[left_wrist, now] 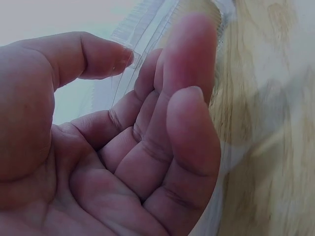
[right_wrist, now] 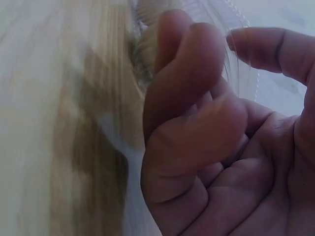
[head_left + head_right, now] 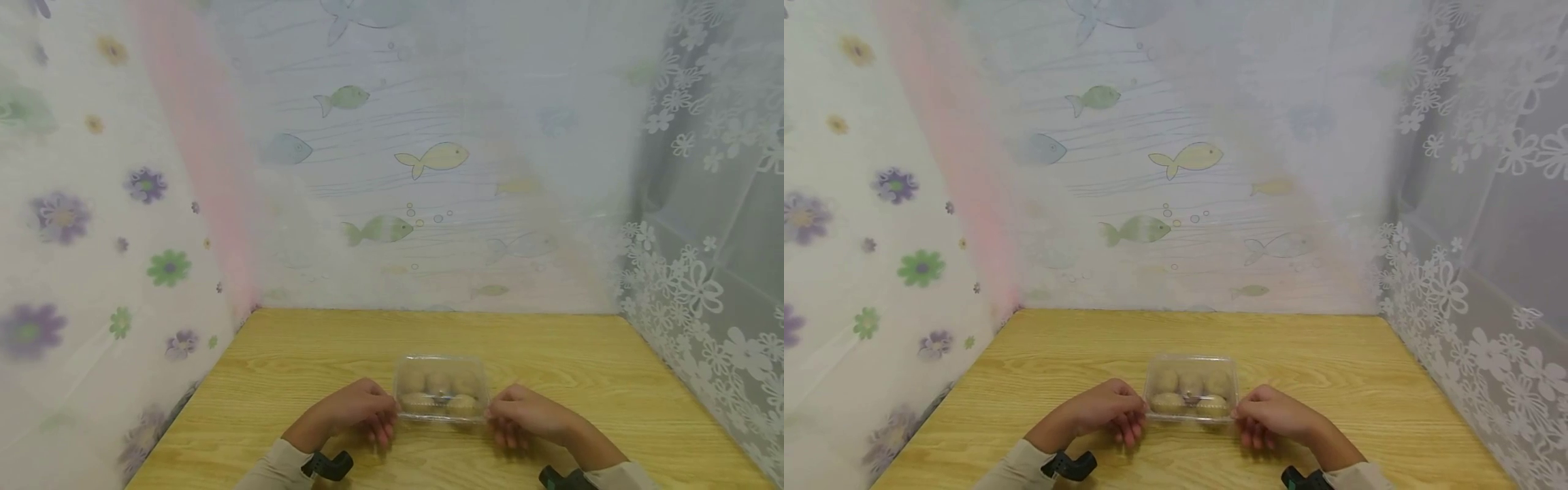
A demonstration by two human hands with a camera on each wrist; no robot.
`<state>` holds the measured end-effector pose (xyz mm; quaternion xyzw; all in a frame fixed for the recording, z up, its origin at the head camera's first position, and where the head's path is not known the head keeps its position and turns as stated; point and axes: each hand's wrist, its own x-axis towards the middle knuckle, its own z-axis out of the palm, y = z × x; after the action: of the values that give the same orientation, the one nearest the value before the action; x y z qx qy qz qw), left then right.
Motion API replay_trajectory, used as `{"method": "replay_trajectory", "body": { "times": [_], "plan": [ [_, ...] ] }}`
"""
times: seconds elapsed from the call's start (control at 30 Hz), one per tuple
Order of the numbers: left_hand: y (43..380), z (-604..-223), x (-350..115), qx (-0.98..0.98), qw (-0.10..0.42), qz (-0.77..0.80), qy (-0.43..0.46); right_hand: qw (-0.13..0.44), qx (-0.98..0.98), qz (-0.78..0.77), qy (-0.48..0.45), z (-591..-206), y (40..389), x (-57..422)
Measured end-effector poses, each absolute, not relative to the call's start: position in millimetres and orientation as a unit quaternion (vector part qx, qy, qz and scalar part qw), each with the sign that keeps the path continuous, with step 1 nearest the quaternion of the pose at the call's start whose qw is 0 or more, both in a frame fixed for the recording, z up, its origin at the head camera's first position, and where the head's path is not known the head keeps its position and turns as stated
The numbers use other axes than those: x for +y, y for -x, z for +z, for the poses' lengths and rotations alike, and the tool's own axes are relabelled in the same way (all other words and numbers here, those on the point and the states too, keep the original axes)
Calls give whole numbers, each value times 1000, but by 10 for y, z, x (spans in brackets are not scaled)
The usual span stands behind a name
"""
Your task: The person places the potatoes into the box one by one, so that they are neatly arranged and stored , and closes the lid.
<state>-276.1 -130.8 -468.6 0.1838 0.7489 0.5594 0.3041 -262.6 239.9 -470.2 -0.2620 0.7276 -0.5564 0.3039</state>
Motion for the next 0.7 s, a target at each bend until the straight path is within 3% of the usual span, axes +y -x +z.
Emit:
{"method": "replay_trajectory", "body": {
  "times": [0.7],
  "plan": [
    [2798,-4678,-1358,731,314,583,-167,286,735,-571,227,-4715,2616,2313]
  ]
}}
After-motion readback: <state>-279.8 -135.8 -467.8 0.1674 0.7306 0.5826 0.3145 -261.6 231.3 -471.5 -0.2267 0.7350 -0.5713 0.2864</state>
